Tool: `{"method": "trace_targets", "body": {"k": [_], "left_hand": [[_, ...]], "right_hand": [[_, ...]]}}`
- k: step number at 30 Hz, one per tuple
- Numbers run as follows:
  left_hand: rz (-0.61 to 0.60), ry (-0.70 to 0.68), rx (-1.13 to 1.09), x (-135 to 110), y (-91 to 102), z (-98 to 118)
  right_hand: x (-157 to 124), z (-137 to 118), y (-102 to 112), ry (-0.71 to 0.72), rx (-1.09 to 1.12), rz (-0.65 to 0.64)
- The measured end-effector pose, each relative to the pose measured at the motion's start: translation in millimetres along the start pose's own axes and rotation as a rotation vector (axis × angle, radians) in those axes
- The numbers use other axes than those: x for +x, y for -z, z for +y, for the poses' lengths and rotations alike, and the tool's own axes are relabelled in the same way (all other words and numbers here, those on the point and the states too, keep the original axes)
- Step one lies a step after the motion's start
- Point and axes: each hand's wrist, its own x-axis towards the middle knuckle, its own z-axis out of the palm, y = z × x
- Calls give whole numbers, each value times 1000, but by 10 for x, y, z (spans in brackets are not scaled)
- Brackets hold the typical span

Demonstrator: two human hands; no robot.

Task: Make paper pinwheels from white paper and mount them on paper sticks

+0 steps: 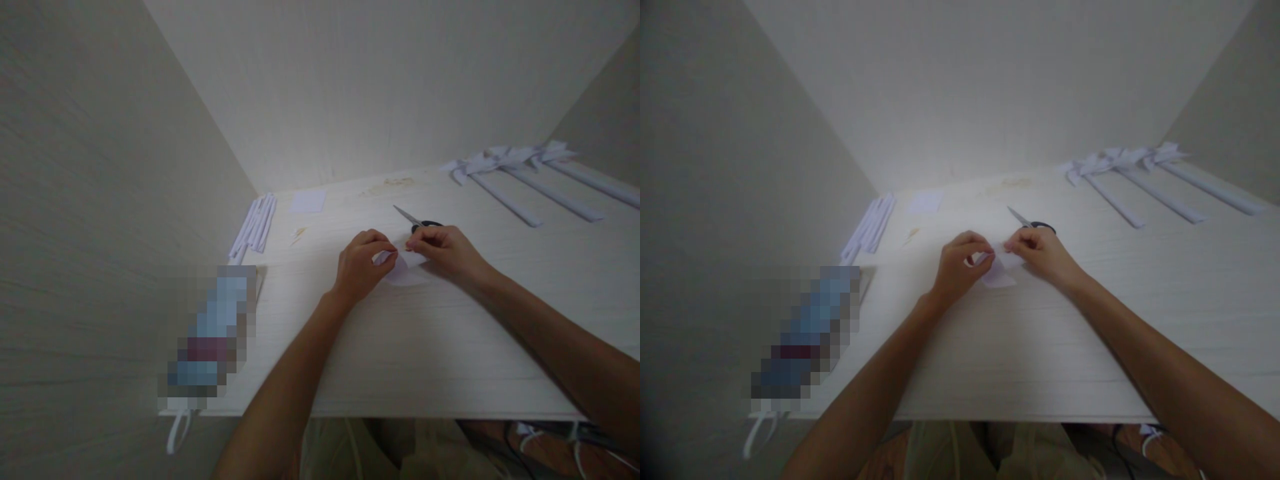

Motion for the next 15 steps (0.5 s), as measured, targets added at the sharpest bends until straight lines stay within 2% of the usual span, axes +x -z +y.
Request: {"method": "trace_targets", "body": {"k": [8, 15], "left_hand": [[-31, -5, 4, 1, 2, -10], [-68, 8, -7, 3, 4, -5]], "right_hand": [[-20, -54, 12, 68, -200, -33], [-25, -16, -1, 71, -211, -31]]}}
